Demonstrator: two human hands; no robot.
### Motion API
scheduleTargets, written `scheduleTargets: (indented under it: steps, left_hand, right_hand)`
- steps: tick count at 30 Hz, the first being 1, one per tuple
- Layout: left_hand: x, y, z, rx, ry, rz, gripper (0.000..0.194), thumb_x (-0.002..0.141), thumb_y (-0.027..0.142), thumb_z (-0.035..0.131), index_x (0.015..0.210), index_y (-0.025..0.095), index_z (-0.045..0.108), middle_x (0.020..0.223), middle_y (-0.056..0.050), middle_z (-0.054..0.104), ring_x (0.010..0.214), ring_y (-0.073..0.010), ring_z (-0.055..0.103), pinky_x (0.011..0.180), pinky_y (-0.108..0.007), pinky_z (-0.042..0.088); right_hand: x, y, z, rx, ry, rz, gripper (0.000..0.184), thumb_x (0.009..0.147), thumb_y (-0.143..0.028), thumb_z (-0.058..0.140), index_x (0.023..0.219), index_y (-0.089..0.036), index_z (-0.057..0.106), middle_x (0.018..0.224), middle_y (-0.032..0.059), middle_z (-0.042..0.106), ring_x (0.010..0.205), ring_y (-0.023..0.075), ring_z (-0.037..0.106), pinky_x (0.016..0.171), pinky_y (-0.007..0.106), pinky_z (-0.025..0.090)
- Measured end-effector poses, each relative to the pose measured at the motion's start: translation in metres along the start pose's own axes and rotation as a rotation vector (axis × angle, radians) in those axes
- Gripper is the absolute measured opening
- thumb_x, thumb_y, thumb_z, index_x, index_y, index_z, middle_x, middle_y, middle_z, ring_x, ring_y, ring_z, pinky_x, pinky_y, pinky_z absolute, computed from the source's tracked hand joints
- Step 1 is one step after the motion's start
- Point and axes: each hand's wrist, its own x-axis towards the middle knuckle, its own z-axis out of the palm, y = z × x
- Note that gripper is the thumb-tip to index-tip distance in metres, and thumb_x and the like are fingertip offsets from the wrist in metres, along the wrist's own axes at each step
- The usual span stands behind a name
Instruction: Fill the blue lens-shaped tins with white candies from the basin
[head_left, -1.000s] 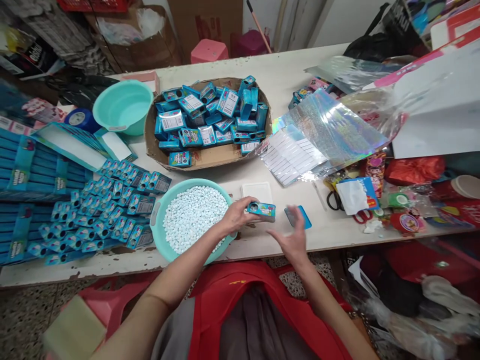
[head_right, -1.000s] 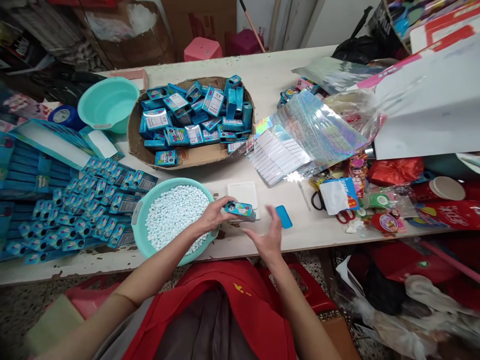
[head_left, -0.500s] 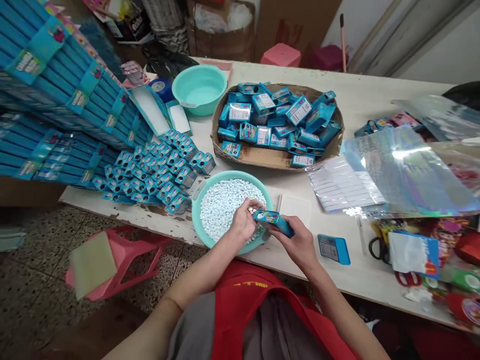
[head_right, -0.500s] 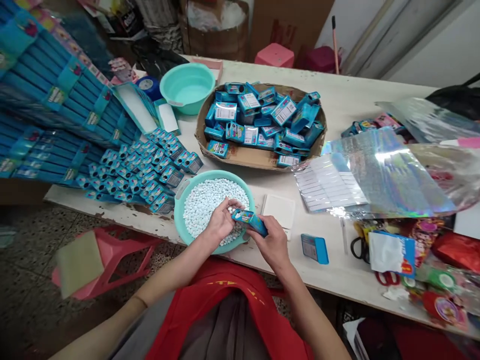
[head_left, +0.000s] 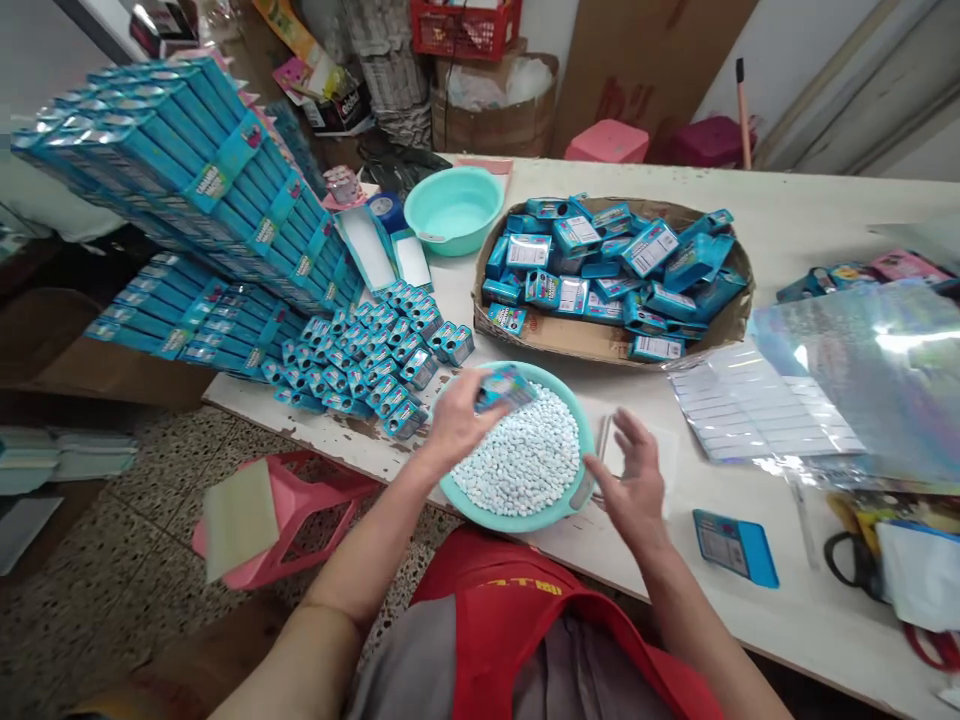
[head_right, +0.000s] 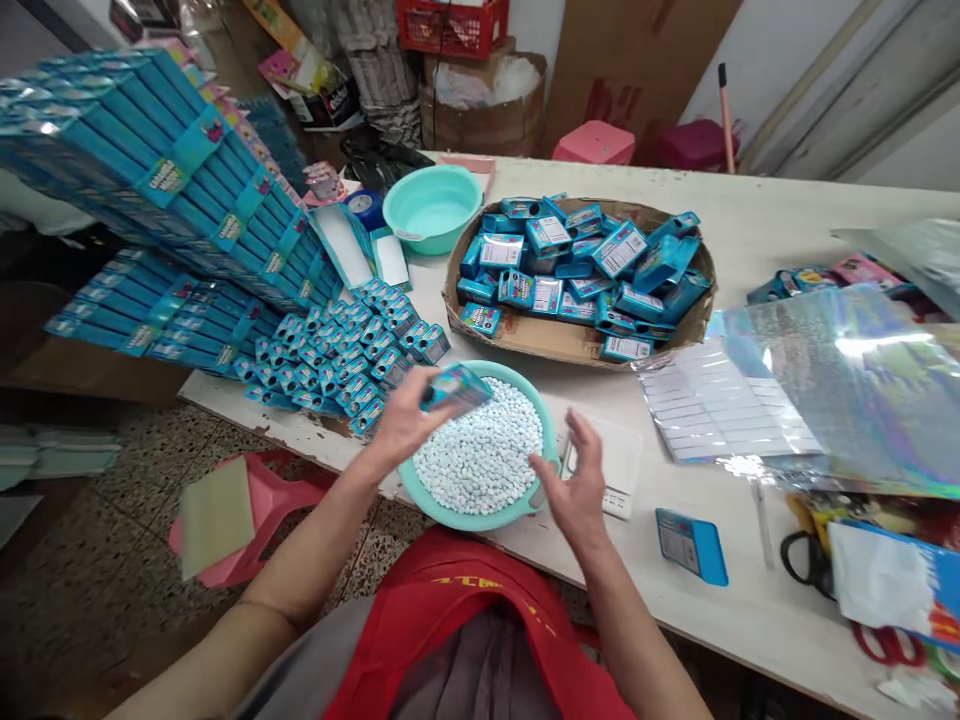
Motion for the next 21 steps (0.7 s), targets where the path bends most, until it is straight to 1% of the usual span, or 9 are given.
scheduleTargets:
  steps: [2, 3, 6, 8, 10, 12, 14, 18, 21]
  left_hand:
    - [0.013, -0.028, -0.017, 0.192, 0.21, -0.085, 0.039, 0.075, 0.031, 0.064, 0.111, 0.02, 0.057, 0.111, -0.01, 0.058, 0.109, -0.0261, 0.053, 0.096, -0.036, 0.04]
    - [0.02, -0.043, -0.024, 0.289, 0.258, -0.128, 0.039, 0.075, 0.03, 0.062, 0.112, 0.019, 0.056, 0.113, -0.012, 0.057, 0.112, -0.0275, 0.051, 0.098, -0.038, 0.038]
    - [0.043, -0.091, -0.028, 0.505, 0.254, -0.229, 0.042, 0.075, 0.029, 0.059, 0.114, 0.015, 0.054, 0.116, -0.015, 0.055, 0.114, -0.0321, 0.049, 0.097, -0.044, 0.038]
    - [0.056, -0.118, -0.02, 0.577, 0.165, -0.232, 0.043, 0.072, 0.029, 0.06, 0.112, 0.014, 0.055, 0.112, -0.016, 0.056, 0.111, -0.0344, 0.049, 0.095, -0.047, 0.039]
    - [0.064, -0.137, -0.01, 0.645, 0.107, -0.221, 0.04, 0.07, 0.027, 0.061, 0.107, 0.013, 0.057, 0.11, -0.018, 0.056, 0.113, -0.0365, 0.046, 0.096, -0.049, 0.038]
    - [0.066, -0.145, -0.003, 0.689, 0.094, -0.225, 0.039, 0.069, 0.025, 0.061, 0.106, 0.011, 0.058, 0.112, -0.019, 0.055, 0.116, -0.0381, 0.043, 0.097, -0.051, 0.037]
    - [0.065, -0.142, 0.0, 0.7, 0.116, -0.231, 0.042, 0.07, 0.024, 0.06, 0.109, 0.011, 0.057, 0.117, -0.02, 0.053, 0.118, -0.0388, 0.041, 0.097, -0.052, 0.036]
    - [0.056, -0.12, 0.004, 0.652, 0.195, -0.15, 0.038, 0.076, 0.027, 0.056, 0.112, 0.014, 0.057, 0.121, -0.017, 0.052, 0.12, -0.0353, 0.042, 0.101, -0.05, 0.034]
    - [0.029, -0.102, 0.021, 0.519, 0.14, -0.027, 0.032, 0.084, 0.033, 0.049, 0.109, 0.015, 0.057, 0.114, -0.014, 0.058, 0.114, -0.0283, 0.049, 0.101, -0.042, 0.036]
  right_hand:
    - [0.002, 0.014, -0.03, -0.134, 0.222, 0.007, 0.054, 0.079, -0.039, 0.064, 0.128, -0.024, 0.047, 0.129, 0.0105, 0.05, 0.12, 0.0267, 0.05, 0.098, 0.049, 0.043]
    - [0.002, 0.023, -0.051, -0.194, 0.342, 0.033, 0.049, 0.08, -0.039, 0.062, 0.125, -0.022, 0.05, 0.125, 0.0109, 0.051, 0.115, 0.026, 0.053, 0.095, 0.048, 0.046]
    - [-0.008, 0.051, -0.123, -0.385, 0.638, 0.164, 0.042, 0.083, -0.04, 0.053, 0.117, -0.015, 0.055, 0.114, 0.0137, 0.055, 0.1, 0.0238, 0.059, 0.086, 0.044, 0.05]
    - [-0.021, 0.066, -0.166, -0.543, 0.661, 0.218, 0.042, 0.084, -0.042, 0.048, 0.111, -0.012, 0.059, 0.105, 0.0144, 0.058, 0.093, 0.0241, 0.059, 0.083, 0.044, 0.05]
    - [-0.032, 0.079, -0.193, -0.652, 0.525, 0.253, 0.045, 0.081, -0.047, 0.046, 0.104, -0.012, 0.062, 0.097, 0.0143, 0.06, 0.089, 0.025, 0.058, 0.082, 0.046, 0.049]
    - [-0.038, 0.091, -0.203, -0.682, 0.363, 0.297, 0.051, 0.077, -0.054, 0.05, 0.102, -0.013, 0.063, 0.095, 0.0146, 0.061, 0.085, 0.0257, 0.057, 0.081, 0.047, 0.048]
    - [-0.038, 0.102, -0.199, -0.677, 0.28, 0.366, 0.059, 0.068, -0.06, 0.059, 0.104, -0.014, 0.062, 0.1, 0.015, 0.061, 0.087, 0.0267, 0.057, 0.083, 0.048, 0.046]
    - [-0.028, 0.112, -0.187, -0.478, 0.213, 0.615, 0.061, 0.041, -0.051, 0.081, 0.09, -0.019, 0.064, 0.087, 0.0086, 0.064, 0.086, 0.0297, 0.059, 0.085, 0.051, 0.044]
    - [-0.026, 0.107, -0.193, -0.314, 0.203, 0.677, 0.052, 0.042, -0.049, 0.081, 0.08, -0.021, 0.061, 0.073, 0.0032, 0.063, 0.076, 0.0263, 0.062, 0.075, 0.046, 0.049]
